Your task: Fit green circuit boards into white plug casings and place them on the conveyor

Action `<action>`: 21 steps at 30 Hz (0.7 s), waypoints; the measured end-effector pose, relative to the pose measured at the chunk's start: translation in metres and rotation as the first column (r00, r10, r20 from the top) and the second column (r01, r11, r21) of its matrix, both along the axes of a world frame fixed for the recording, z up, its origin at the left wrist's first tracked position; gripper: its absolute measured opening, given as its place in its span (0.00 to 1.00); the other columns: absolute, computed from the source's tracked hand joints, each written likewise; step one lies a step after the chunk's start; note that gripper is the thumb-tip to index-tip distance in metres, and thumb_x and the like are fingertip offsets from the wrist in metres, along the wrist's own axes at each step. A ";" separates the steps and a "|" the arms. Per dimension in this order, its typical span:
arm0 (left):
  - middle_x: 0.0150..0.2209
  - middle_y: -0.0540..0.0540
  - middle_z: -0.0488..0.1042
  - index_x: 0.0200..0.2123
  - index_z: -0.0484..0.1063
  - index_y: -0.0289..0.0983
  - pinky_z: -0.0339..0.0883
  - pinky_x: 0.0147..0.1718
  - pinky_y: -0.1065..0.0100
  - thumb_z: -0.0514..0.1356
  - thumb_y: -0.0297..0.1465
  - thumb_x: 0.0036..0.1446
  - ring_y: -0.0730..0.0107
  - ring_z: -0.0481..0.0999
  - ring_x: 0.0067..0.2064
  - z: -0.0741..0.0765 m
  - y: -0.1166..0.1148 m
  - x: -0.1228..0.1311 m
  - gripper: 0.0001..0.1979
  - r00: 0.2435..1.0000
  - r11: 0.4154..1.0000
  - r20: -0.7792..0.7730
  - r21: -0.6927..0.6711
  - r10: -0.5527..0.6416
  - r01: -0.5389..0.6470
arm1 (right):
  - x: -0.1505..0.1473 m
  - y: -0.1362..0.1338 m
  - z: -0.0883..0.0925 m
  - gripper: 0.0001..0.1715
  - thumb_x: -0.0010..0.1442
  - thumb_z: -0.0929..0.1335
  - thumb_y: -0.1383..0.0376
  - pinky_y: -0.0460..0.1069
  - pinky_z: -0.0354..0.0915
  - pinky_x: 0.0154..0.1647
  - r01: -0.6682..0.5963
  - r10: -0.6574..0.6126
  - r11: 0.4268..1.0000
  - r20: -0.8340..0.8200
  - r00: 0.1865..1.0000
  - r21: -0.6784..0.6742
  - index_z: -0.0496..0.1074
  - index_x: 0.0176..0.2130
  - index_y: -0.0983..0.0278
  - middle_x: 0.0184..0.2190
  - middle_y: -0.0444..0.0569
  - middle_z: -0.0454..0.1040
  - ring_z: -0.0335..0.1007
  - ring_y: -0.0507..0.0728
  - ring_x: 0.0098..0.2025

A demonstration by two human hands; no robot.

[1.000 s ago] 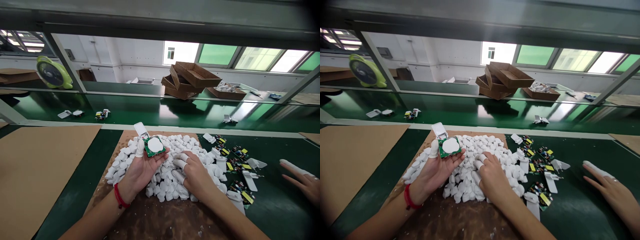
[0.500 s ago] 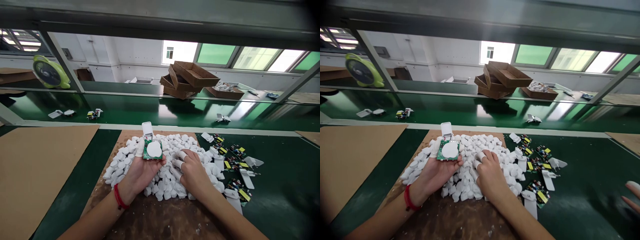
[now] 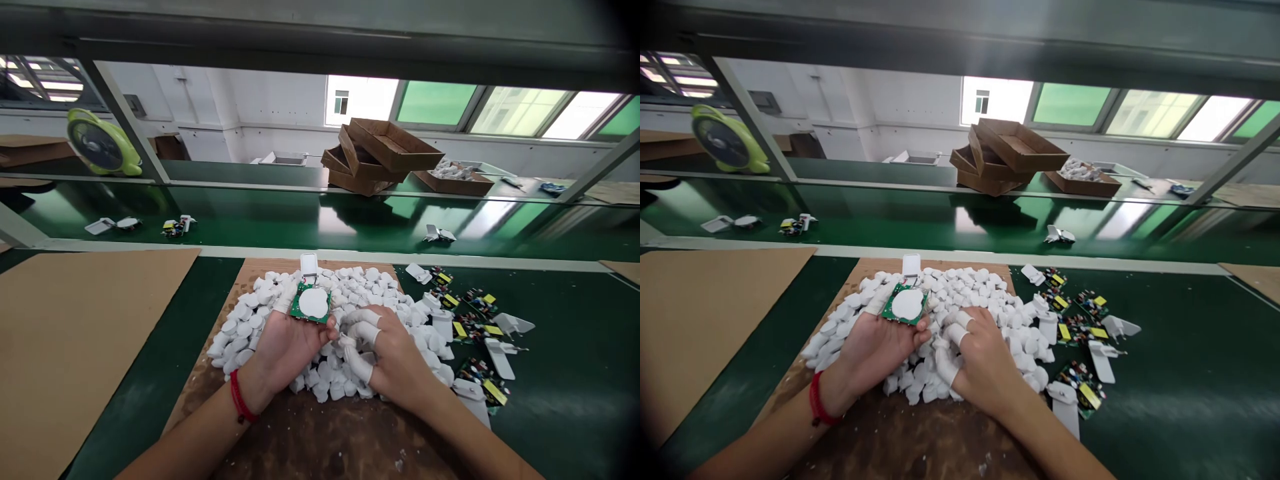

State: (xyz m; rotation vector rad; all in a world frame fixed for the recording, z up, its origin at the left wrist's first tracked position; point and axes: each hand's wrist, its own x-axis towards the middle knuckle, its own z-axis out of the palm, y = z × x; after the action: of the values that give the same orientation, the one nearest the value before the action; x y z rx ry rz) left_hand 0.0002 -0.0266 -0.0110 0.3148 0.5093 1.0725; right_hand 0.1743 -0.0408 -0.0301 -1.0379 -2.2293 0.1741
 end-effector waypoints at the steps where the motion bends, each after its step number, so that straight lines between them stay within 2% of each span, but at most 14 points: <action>1: 0.29 0.44 0.73 0.40 0.73 0.35 0.67 0.30 0.65 0.50 0.27 0.60 0.66 0.72 0.28 0.000 0.000 0.000 0.13 1.000 1.000 -0.010 0.005 -0.013 0.013 | 0.000 -0.001 0.003 0.08 0.57 0.66 0.67 0.55 0.64 0.39 0.021 -0.024 0.999 -0.066 0.998 -0.039 0.71 0.26 0.63 0.27 0.50 0.73 0.68 0.60 0.37; 3: 0.29 0.43 0.74 0.37 0.74 0.34 0.68 0.32 0.66 0.53 0.30 0.60 0.66 0.73 0.30 0.000 -0.002 -0.001 0.11 0.996 0.998 -0.068 0.036 -0.058 0.061 | 0.002 -0.002 0.007 0.08 0.58 0.66 0.65 0.53 0.65 0.36 0.068 -0.097 0.987 -0.199 0.975 -0.149 0.72 0.28 0.62 0.27 0.49 0.73 0.68 0.58 0.34; 5: 0.29 0.44 0.76 0.35 0.75 0.34 0.69 0.33 0.67 0.58 0.36 0.57 0.67 0.74 0.31 0.001 -0.004 -0.003 0.11 0.978 0.984 -0.178 0.115 -0.112 0.133 | 0.005 0.000 0.008 0.06 0.58 0.67 0.63 0.52 0.66 0.37 0.083 -0.181 0.955 -0.338 0.924 -0.285 0.75 0.31 0.62 0.29 0.49 0.75 0.70 0.58 0.35; 7: 0.31 0.44 0.77 0.36 0.77 0.35 0.69 0.33 0.68 0.65 0.39 0.50 0.67 0.75 0.31 0.006 -0.009 -0.008 0.14 0.921 0.932 -0.346 0.239 -0.180 0.272 | 0.009 0.004 0.006 0.06 0.55 0.70 0.62 0.53 0.68 0.40 0.032 -0.242 0.914 -0.480 0.843 -0.406 0.76 0.33 0.62 0.31 0.49 0.77 0.72 0.58 0.36; 8: 0.32 0.45 0.78 0.37 0.77 0.37 0.69 0.32 0.68 0.68 0.39 0.45 0.66 0.75 0.32 0.010 -0.011 -0.010 0.17 0.872 0.878 -0.438 0.300 -0.220 0.372 | 0.011 0.006 0.005 0.07 0.53 0.72 0.61 0.54 0.69 0.41 -0.014 -0.260 0.895 -0.548 0.795 -0.445 0.77 0.33 0.62 0.31 0.49 0.78 0.73 0.59 0.35; 10: 0.35 0.45 0.79 0.39 0.78 0.38 0.70 0.37 0.64 0.72 0.36 0.37 0.60 0.76 0.37 0.020 -0.015 -0.013 0.22 0.752 0.712 -0.582 0.383 -0.310 0.589 | 0.013 0.009 0.003 0.08 0.49 0.74 0.60 0.54 0.71 0.39 -0.123 -0.276 0.868 -0.673 0.686 -0.481 0.78 0.31 0.61 0.29 0.48 0.79 0.74 0.59 0.33; 12: 0.39 0.45 0.79 0.42 0.77 0.39 0.69 0.44 0.59 0.73 0.36 0.33 0.54 0.76 0.43 0.028 -0.018 -0.015 0.27 0.668 0.603 -0.654 0.386 -0.355 0.698 | 0.014 0.010 0.003 0.09 0.47 0.75 0.59 0.53 0.71 0.35 -0.231 -0.264 0.853 -0.767 0.584 -0.469 0.78 0.30 0.60 0.27 0.47 0.79 0.75 0.58 0.30; 13: 0.40 0.45 0.78 0.44 0.77 0.39 0.69 0.45 0.57 0.73 0.37 0.32 0.52 0.76 0.44 0.030 -0.019 -0.015 0.30 0.644 0.589 -0.677 0.372 -0.357 0.718 | 0.014 0.010 0.004 0.10 0.46 0.75 0.58 0.52 0.72 0.34 -0.279 -0.243 0.850 -0.802 0.546 -0.447 0.78 0.30 0.59 0.27 0.47 0.79 0.75 0.58 0.29; 15: 0.42 0.43 0.78 0.47 0.75 0.39 0.70 0.44 0.57 0.74 0.38 0.31 0.51 0.76 0.45 0.031 -0.020 -0.014 0.34 0.614 0.608 -0.716 0.335 -0.332 0.720 | 0.015 0.009 0.005 0.09 0.48 0.75 0.58 0.53 0.71 0.33 -0.356 -0.166 0.848 -0.836 0.523 -0.392 0.78 0.30 0.59 0.28 0.48 0.79 0.75 0.59 0.31; 18: 0.42 0.43 0.78 0.50 0.71 0.39 0.72 0.41 0.58 0.74 0.35 0.30 0.51 0.76 0.45 0.026 -0.019 -0.013 0.38 0.624 0.660 -0.726 0.321 -0.288 0.679 | 0.019 0.005 0.006 0.08 0.51 0.73 0.57 0.53 0.70 0.34 -0.443 -0.019 0.832 -0.815 0.579 -0.334 0.78 0.31 0.58 0.29 0.50 0.78 0.74 0.60 0.35; 21: 0.45 0.43 0.77 0.50 0.70 0.41 0.72 0.40 0.59 0.74 0.30 0.30 0.53 0.76 0.45 0.021 -0.019 -0.015 0.38 0.652 0.688 -0.709 0.332 -0.268 0.645 | 0.025 0.004 0.007 0.09 0.51 0.72 0.55 0.54 0.69 0.36 -0.485 0.056 0.810 -0.780 0.623 -0.329 0.78 0.31 0.57 0.28 0.50 0.76 0.72 0.62 0.39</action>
State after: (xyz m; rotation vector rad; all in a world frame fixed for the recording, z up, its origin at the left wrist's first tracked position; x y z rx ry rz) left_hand -0.0144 -0.0455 0.0101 1.3092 0.6250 0.5276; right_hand 0.1988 -0.0372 -0.0234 -0.6462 -1.5499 1.1924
